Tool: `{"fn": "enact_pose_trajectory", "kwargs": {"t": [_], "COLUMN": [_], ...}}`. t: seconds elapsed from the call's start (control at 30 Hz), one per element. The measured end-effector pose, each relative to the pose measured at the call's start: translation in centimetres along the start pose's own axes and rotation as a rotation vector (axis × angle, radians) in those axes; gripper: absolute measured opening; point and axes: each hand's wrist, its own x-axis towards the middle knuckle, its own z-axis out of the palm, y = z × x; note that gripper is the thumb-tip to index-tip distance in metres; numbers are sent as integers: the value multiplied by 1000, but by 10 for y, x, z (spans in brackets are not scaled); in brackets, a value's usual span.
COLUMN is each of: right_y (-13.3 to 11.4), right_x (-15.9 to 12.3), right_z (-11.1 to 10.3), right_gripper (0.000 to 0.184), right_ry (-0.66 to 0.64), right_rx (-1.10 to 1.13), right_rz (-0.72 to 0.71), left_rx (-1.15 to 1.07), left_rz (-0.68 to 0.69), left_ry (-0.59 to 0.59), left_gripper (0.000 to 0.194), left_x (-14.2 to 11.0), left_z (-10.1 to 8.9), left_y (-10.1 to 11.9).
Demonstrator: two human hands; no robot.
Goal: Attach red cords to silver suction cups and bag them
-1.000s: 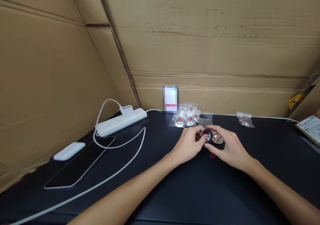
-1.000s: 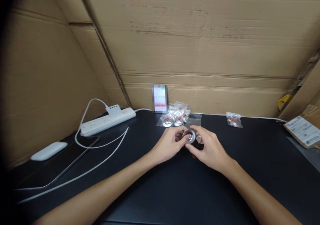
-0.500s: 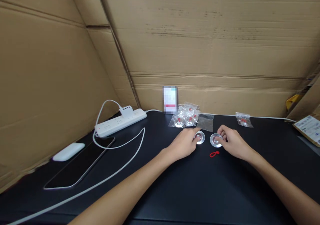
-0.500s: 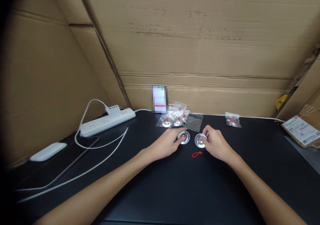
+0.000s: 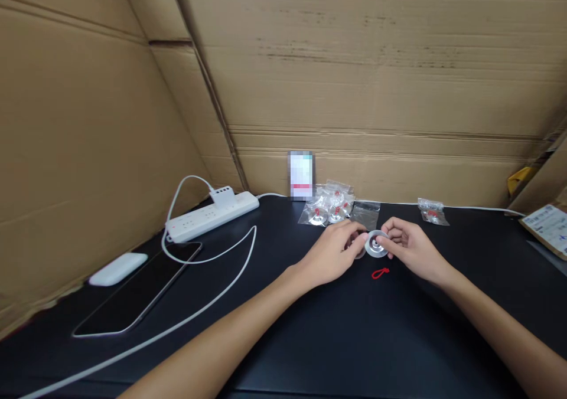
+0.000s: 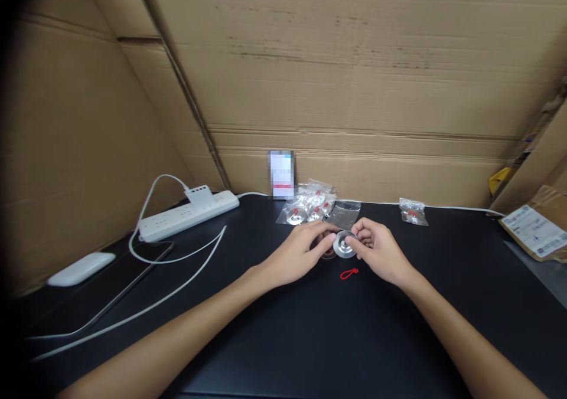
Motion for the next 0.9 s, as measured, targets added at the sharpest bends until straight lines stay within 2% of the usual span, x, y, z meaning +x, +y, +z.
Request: {"fn": "enact_pose_trajectory", "kwargs": {"t": [0.13,0.27,0.33,0.43,0.5,0.57,0.73,0.9], "right_y": [-10,-12,-11,-10,-10,-11,-14,-13], "right_x": [-4,-8,-10,-13,-14,-15,-16,-11], "right_z": [3,-4,-8,-9,-8,-6,-4,0], "right_gripper": [27,15,11,8,4,7,10,8], "right_ry": [-83,-140,-224,-330,-358,-379,-323,-105], "right_rx": [-16,-406,-544,-578,-575,-591,-570,-375], "right_rz": [-14,-162,-209,-207,-203,-205,-169,-161], "left_rx": [-302,-498,-556,-604,-618,-618,-590,-596], "left_rz": [-92,-191,-264,-364,-383,-374,-349,-345], "left_ry": [-54,41,99,141,145,148,121,94], "left_gripper": [22,13,10,9,8,6,5,12], "left_x": [2,7,9,11,12,11,10,6], "left_z": [4,5,2,-2,-2,0,7,13], "left_y": [0,-15,-19,-18,-16,-15,-19,-16]}}
